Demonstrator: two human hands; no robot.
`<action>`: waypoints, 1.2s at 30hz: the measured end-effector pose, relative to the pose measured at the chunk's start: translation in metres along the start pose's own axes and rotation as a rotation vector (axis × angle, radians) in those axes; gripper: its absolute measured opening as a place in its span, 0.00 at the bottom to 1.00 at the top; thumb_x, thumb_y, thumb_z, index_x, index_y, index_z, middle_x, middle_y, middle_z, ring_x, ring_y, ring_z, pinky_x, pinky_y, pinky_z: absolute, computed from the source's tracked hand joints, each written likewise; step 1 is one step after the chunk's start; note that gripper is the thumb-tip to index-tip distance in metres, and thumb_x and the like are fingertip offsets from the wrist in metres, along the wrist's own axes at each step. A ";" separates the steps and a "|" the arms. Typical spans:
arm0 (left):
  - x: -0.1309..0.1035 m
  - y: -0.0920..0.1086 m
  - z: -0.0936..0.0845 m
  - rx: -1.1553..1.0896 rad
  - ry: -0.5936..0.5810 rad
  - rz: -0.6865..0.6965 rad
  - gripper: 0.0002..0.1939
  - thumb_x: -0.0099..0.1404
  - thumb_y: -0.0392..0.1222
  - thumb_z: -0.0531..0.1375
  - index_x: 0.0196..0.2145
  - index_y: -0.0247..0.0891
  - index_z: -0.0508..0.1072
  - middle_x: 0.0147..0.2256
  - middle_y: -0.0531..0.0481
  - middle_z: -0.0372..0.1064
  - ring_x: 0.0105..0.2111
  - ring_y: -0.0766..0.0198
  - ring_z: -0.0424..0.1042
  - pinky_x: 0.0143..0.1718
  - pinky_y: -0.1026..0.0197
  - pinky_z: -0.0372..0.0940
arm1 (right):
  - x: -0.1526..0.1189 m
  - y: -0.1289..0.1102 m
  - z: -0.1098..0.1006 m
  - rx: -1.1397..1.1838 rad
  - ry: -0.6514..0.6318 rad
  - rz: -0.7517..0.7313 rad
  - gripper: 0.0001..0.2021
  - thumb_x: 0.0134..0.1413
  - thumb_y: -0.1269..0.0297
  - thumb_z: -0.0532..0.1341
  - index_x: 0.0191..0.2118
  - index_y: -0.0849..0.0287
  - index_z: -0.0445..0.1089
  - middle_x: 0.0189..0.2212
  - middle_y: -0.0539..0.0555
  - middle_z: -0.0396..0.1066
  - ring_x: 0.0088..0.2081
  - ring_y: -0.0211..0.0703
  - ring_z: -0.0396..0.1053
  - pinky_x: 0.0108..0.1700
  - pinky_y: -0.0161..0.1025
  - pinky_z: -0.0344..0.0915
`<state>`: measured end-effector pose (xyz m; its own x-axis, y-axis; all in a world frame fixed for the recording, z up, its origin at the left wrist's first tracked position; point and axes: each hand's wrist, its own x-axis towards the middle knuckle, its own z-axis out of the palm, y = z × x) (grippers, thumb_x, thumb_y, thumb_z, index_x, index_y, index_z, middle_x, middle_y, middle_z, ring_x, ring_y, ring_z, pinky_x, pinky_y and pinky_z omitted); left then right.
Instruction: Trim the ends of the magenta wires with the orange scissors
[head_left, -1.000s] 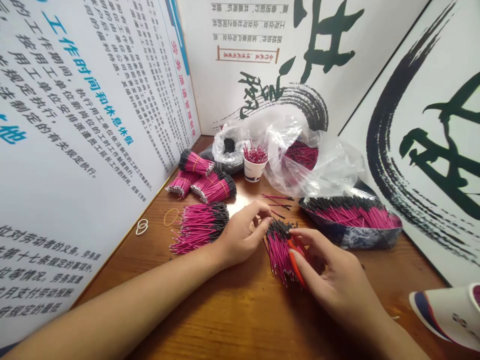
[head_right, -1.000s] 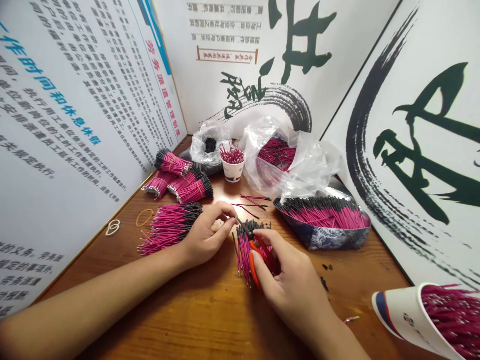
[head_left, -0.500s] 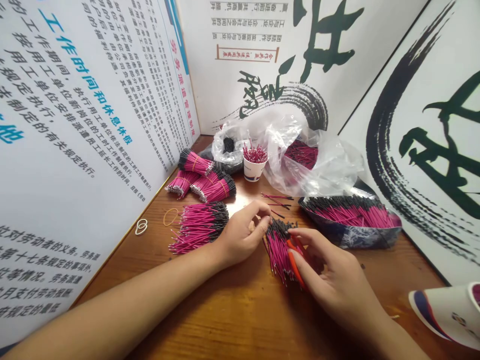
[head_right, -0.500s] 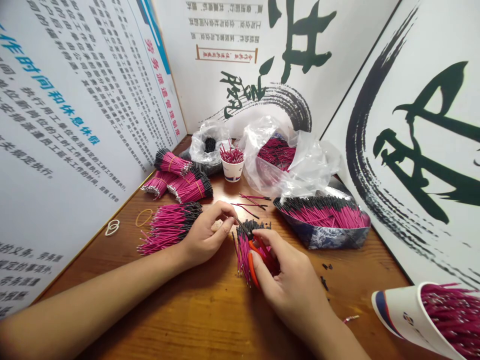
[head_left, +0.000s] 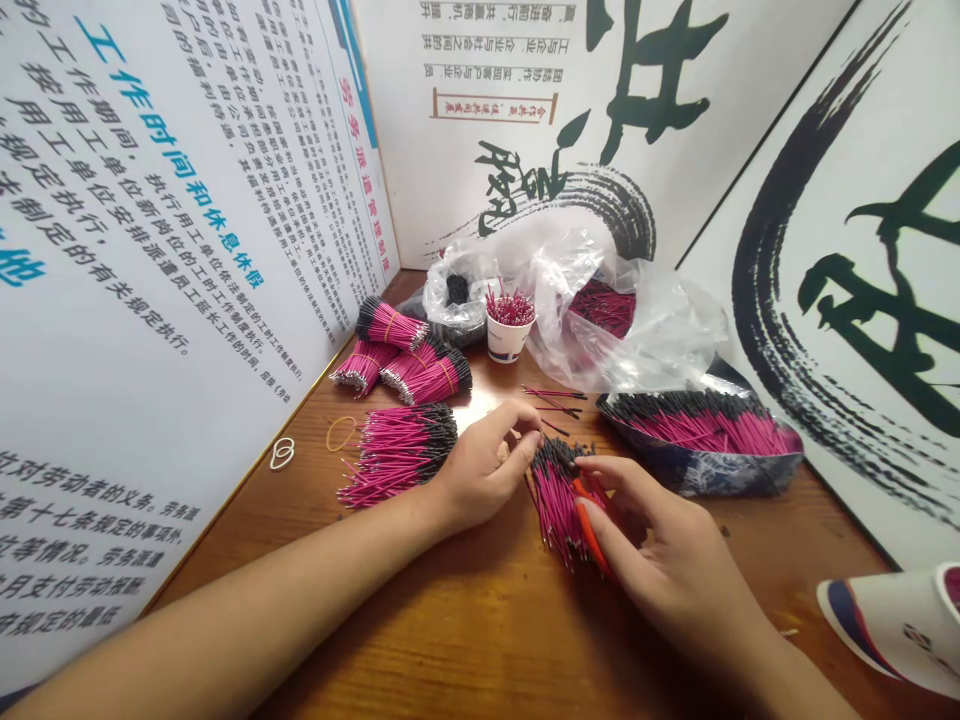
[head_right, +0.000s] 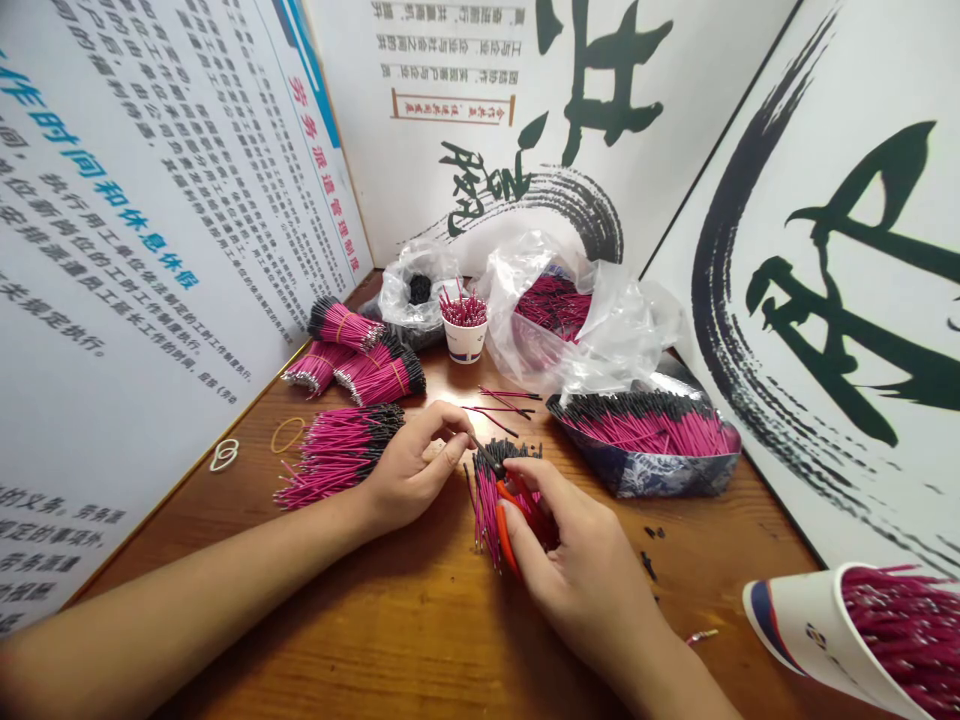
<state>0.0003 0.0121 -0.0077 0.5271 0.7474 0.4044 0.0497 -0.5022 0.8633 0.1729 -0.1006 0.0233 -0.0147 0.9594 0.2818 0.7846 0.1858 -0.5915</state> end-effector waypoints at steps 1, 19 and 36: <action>0.000 0.000 0.000 -0.003 0.000 0.002 0.04 0.70 0.40 0.53 0.38 0.38 0.65 0.32 0.51 0.66 0.32 0.65 0.68 0.35 0.62 0.65 | 0.000 0.000 0.000 -0.001 -0.002 0.000 0.11 0.63 0.63 0.57 0.50 0.56 0.68 0.30 0.50 0.76 0.26 0.40 0.72 0.30 0.35 0.69; -0.001 -0.001 0.001 -0.053 0.000 0.016 0.04 0.71 0.39 0.53 0.39 0.38 0.65 0.33 0.51 0.67 0.32 0.66 0.68 0.35 0.62 0.64 | 0.001 0.001 0.002 0.022 -0.003 -0.007 0.11 0.63 0.64 0.58 0.50 0.55 0.68 0.31 0.50 0.76 0.26 0.39 0.72 0.31 0.34 0.69; -0.001 -0.003 0.001 -0.040 -0.005 -0.009 0.05 0.71 0.41 0.52 0.39 0.38 0.65 0.31 0.52 0.65 0.32 0.65 0.67 0.35 0.62 0.64 | 0.002 0.002 0.001 -0.008 -0.009 -0.017 0.11 0.64 0.64 0.56 0.50 0.55 0.68 0.29 0.49 0.75 0.26 0.40 0.72 0.30 0.35 0.70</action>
<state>0.0005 0.0122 -0.0109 0.5315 0.7494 0.3948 0.0206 -0.4774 0.8784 0.1732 -0.0984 0.0217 -0.0337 0.9579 0.2851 0.7890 0.2006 -0.5807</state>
